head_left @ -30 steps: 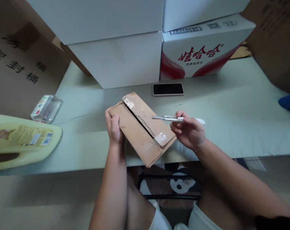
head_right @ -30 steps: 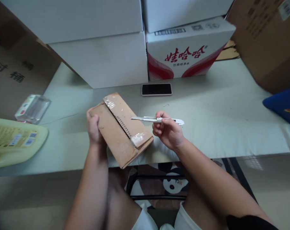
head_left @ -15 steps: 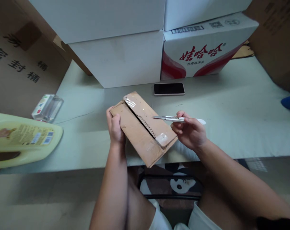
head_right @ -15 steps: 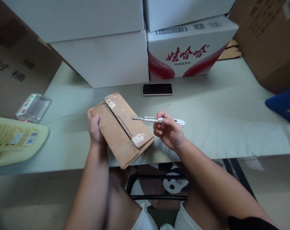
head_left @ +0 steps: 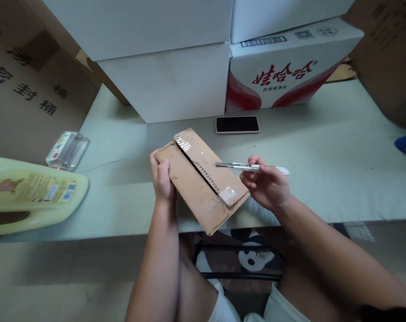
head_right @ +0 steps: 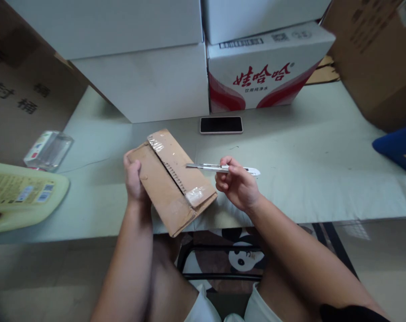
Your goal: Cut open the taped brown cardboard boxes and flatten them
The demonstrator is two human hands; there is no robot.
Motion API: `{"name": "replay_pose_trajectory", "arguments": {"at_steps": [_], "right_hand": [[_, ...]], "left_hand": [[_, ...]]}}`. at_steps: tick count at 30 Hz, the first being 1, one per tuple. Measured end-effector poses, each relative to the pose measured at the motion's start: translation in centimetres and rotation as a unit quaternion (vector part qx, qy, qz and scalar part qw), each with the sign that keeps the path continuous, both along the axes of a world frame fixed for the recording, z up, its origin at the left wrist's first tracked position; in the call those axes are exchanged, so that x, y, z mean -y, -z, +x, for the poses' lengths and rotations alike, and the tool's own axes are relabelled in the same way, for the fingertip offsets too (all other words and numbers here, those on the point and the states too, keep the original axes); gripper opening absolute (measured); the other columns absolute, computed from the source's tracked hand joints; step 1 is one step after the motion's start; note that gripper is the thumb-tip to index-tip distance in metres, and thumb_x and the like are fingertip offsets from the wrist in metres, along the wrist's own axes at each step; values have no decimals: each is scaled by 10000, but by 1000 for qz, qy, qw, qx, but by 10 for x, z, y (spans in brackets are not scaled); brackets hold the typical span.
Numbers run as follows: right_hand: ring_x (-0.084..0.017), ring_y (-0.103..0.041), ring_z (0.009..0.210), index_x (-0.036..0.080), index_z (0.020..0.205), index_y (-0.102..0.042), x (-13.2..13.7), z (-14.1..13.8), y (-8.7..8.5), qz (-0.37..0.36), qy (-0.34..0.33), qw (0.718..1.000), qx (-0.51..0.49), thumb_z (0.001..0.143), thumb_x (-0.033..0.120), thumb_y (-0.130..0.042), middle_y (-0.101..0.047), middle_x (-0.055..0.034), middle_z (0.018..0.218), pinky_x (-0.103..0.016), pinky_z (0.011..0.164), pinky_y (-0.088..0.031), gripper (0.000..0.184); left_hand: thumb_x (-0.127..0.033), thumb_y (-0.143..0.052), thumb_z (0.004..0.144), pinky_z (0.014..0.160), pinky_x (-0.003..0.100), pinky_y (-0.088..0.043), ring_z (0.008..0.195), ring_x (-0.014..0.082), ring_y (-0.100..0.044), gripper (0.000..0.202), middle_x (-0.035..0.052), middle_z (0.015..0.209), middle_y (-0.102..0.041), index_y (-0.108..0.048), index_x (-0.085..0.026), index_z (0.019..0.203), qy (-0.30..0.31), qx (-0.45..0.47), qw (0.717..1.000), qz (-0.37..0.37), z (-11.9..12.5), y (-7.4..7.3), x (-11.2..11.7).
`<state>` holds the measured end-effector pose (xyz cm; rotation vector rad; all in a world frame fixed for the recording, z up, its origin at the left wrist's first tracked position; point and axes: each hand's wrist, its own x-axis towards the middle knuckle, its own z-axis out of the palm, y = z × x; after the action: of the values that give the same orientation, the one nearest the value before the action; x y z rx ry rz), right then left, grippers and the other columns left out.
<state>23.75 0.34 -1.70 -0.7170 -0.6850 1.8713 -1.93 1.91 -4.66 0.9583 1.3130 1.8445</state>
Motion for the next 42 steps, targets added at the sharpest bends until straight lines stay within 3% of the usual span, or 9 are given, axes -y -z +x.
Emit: {"name": "replay_pose_trajectory", "arguments": {"at_steps": [42], "right_hand": [[-75, -348, 503, 244, 831, -554, 0, 0, 3, 6, -7, 1000, -18, 716, 386, -745, -440, 69, 606, -222, 482, -263, 264]], "left_hand": [[-501, -741, 737, 690, 277, -478, 813, 179, -563, 383, 37, 919, -614, -605, -234, 976, -5, 36, 999, -1, 2, -4, 0]]}}
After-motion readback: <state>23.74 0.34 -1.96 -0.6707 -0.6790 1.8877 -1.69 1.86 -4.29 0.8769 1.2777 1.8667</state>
